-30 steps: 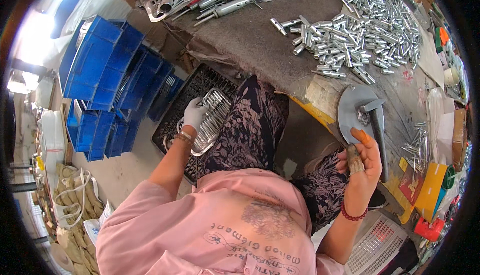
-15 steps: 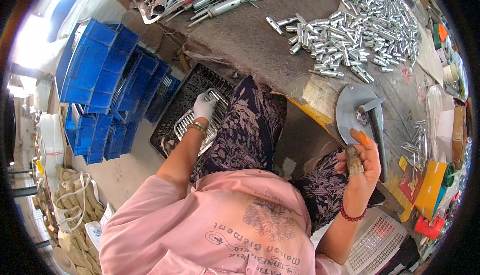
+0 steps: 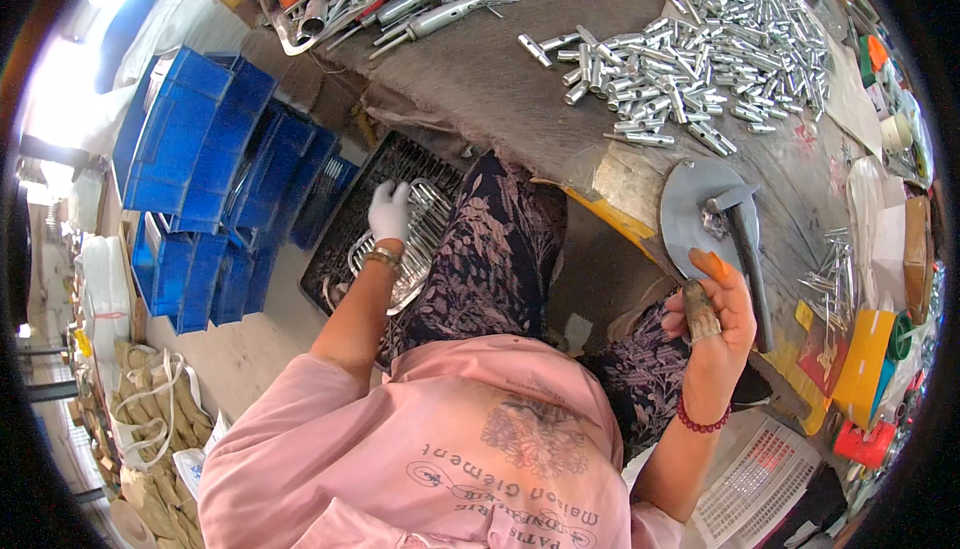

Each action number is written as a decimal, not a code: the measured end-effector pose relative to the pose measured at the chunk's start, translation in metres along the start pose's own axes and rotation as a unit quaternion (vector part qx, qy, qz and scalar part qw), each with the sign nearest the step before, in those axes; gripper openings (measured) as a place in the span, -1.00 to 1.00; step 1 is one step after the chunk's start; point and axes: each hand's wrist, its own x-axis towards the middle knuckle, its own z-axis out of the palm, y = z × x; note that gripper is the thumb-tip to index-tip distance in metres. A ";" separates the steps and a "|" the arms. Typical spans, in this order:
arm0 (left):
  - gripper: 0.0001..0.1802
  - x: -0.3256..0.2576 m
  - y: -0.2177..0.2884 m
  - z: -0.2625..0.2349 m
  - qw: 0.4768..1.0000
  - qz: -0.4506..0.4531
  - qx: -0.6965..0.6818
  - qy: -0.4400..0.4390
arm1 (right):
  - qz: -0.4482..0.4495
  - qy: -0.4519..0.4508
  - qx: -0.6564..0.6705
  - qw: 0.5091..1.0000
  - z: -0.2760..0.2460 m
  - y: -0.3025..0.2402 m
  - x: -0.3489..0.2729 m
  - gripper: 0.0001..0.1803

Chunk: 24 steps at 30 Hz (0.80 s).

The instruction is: Manually assembling small metal pins and plates using a hammer on a workshop table.

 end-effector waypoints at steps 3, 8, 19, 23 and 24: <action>-0.65 0.015 0.036 -0.018 0.984 0.125 -0.100 0.080 | 0.009 0.014 -0.005 1.000 0.000 -0.001 -0.002 -0.61; -0.85 -0.018 0.205 -0.081 0.956 0.204 -0.208 0.029 | 0.047 -0.034 0.019 0.998 0.004 -0.011 -0.002 -0.59; -0.76 -0.110 0.368 -0.022 0.747 0.636 -0.020 -0.191 | 0.025 -0.089 0.008 0.996 -0.005 -0.029 -0.031 -0.56; -0.77 -0.116 0.388 0.005 0.686 0.692 0.108 -0.199 | -0.010 -0.074 -0.063 0.995 -0.010 -0.026 -0.037 -0.61; -0.78 -0.114 0.387 0.006 0.684 0.697 0.098 -0.191 | -0.035 -0.075 -0.097 0.992 -0.012 -0.025 -0.038 -0.66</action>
